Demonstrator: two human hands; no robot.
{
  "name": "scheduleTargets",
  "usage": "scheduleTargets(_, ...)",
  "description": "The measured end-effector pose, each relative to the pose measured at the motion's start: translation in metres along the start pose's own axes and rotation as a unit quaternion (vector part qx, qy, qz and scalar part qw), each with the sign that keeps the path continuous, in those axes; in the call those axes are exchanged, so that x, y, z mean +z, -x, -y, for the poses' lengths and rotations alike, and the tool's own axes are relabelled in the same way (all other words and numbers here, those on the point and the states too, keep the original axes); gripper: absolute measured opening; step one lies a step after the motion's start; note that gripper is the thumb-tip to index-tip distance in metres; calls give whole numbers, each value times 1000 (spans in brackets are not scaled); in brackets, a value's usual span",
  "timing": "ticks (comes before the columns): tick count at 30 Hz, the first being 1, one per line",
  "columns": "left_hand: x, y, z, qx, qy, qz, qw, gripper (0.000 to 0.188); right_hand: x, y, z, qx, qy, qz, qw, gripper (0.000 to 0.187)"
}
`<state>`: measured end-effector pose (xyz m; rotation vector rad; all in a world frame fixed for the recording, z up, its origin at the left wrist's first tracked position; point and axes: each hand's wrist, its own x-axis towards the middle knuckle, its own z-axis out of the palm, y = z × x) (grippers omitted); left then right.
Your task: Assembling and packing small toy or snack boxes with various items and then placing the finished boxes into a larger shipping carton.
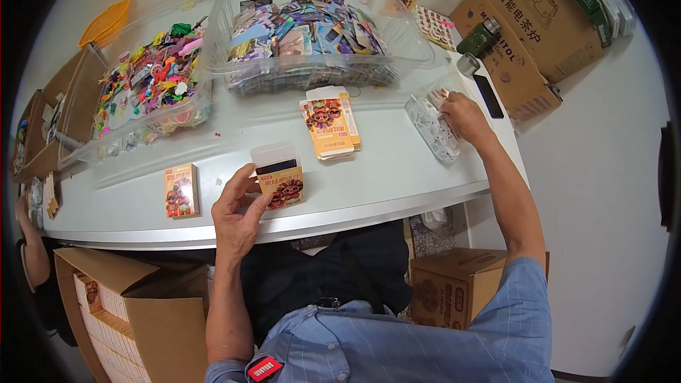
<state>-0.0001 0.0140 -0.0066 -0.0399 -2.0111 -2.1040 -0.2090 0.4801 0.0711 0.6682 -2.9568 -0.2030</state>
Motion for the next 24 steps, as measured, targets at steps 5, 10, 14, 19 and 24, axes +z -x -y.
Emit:
scheduleTargets(5,0,0,1,10,-1,-4,1000,58,-10,4,-6,3,-116,-50,992,7)
scheduleTargets(10,-1,0,0,1,-2,2,1000,58,-20,8,8,92,-358,-172,913,14)
scheduleTargets(14,-3,2,2,19,-15,-1,1000,57,-48,0,89,153,-563,-121,803,14)
scheduleTargets(19,1,1,4,25,-29,4,999,56,-71,-10,195,9,-613,-73,786,11)
scheduleTargets(24,-1,5,-1,28,-42,-1,999,56,-84,-27,258,-160,-536,39,828,11)
